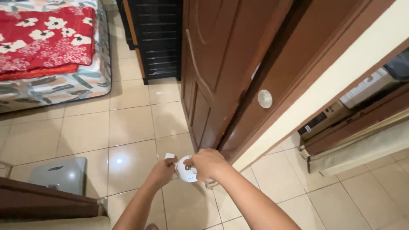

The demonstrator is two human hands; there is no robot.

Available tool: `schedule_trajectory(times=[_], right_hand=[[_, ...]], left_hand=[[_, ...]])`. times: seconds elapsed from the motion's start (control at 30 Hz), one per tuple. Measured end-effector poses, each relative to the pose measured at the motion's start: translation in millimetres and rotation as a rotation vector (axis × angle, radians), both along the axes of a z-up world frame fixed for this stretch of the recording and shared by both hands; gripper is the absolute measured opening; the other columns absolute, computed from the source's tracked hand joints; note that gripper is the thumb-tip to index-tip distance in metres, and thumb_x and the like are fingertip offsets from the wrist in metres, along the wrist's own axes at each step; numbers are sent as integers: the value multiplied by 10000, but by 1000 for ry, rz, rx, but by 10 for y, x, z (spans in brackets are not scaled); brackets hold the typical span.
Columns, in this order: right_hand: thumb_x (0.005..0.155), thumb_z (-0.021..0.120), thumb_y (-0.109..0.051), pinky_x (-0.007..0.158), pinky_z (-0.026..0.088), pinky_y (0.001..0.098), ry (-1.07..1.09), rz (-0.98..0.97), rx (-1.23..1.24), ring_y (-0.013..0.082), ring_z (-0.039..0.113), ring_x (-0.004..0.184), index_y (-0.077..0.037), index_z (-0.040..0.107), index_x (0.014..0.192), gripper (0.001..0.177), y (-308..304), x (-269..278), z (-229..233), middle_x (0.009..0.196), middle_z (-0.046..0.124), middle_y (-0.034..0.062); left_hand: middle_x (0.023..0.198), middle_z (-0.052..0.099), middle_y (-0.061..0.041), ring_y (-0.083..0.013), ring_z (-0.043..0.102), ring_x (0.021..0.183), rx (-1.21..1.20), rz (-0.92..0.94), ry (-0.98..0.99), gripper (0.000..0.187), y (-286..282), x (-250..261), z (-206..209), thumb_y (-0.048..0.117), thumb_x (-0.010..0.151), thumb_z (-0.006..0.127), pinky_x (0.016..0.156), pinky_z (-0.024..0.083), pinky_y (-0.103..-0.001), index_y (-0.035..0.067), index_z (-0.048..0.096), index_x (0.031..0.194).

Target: The person assembles a handheld vacuum cleaner by connecting its nozzle and body parts together by hand.

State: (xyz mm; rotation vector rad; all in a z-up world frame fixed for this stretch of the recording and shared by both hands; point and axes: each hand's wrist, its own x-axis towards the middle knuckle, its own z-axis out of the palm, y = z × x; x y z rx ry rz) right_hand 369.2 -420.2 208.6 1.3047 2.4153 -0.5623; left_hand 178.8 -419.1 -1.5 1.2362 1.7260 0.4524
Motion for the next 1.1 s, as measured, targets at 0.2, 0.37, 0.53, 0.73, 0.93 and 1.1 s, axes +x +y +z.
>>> schedule_trajectory(times=[0.2,0.37,0.53,0.73,0.93,1.1], right_hand=[[736,721,-127,925,537,440,142,61,12,335,661,1126,-162,632,1384,655,286,-460,-407,1128,725,146],[722,742,-152,945,536,428,169,62,-62,318,656,1145,-161,577,1426,723,504,-1191,-716,1173,722,135],[764,736,-172,936,542,431,165,37,-111,321,663,1141,-167,547,1451,712,615,-1915,-945,1193,709,128],[800,739,-211,958,539,430,264,-138,-98,341,656,1136,-134,558,1393,625,558,-2331,-1248,1218,676,165],[793,698,-221,852,584,416,365,-413,-202,341,735,971,-15,711,1140,404,375,-2135,-1255,1060,737,221],[772,660,-190,719,606,395,320,-384,-241,312,776,816,38,728,1075,386,37,-1542,-896,944,767,245]], left_hand=[[1141,762,-163,-279,728,1022,120,109,-61,394,-68,-475,-5,165,977,525,873,542,-359,108,639,1350],[1122,750,-199,-303,729,1004,163,217,-29,414,-65,-1154,-82,121,963,494,861,551,-378,97,651,1345],[1142,746,-214,-331,747,1007,70,294,-20,448,-31,-1800,-85,99,932,496,879,560,-385,111,657,1349],[1194,732,-223,-332,696,1149,174,239,52,387,-91,-2220,-323,138,947,515,979,525,-376,92,702,1283],[1202,730,-206,-330,687,1167,218,251,19,368,-409,-2012,-292,142,959,508,986,517,-381,73,688,1271],[1155,743,-229,-326,715,1140,287,283,19,369,-864,-1444,-322,124,978,478,970,533,-372,60,697,1268]])
